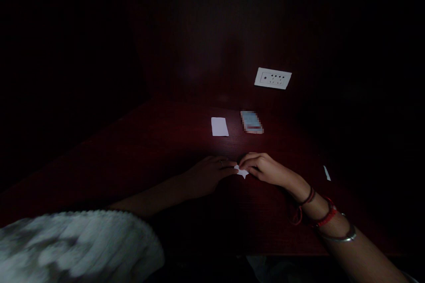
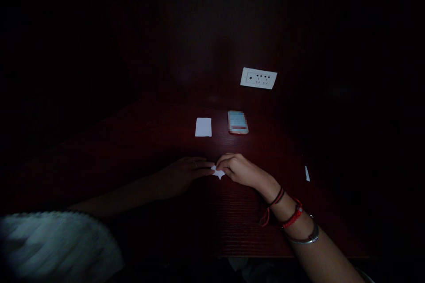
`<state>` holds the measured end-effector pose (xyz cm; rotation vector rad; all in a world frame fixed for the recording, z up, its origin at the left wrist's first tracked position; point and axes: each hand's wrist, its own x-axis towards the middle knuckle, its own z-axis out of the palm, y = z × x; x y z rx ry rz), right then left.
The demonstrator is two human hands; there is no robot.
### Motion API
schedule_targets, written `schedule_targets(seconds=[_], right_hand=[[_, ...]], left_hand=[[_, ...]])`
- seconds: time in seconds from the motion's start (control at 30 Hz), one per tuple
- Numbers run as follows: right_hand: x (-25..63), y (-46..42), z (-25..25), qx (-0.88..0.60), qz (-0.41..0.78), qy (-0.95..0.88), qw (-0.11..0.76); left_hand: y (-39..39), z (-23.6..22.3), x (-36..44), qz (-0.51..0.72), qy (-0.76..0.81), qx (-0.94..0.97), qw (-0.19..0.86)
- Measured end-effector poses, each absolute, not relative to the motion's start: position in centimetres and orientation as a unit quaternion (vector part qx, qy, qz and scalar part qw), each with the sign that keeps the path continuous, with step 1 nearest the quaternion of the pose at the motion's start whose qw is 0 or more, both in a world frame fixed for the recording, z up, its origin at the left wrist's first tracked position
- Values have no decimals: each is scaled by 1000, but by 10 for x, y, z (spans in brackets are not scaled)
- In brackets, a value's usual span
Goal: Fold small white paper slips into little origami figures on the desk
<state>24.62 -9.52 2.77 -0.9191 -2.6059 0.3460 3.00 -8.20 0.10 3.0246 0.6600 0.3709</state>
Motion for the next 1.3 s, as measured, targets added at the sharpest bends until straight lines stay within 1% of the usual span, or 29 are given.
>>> schedule_targets(seconds=[0.27,0.43,0.73,0.87,1.13,1.2,1.3], right_hand=[[249,-97,29,-326,97,-927,158],[250,-96,26,-358,59,-920,149],[242,-100,31,-357,-89,-929,46],[239,-102,32,-353,-125,-927,23],[249,-106,35,-352,-116,-929,6],[253,-105,37,-366,-101,-925,21],[255,-103,37,-388,-60,-917,67]], left_hand=[[-84,2,32,118,221,968,13],[-82,3,36,115,219,969,18],[-82,5,34,114,226,967,27],[-83,8,34,107,231,967,22],[-84,8,34,114,233,966,21],[-84,6,33,120,237,964,22],[-82,5,32,129,234,963,23]])
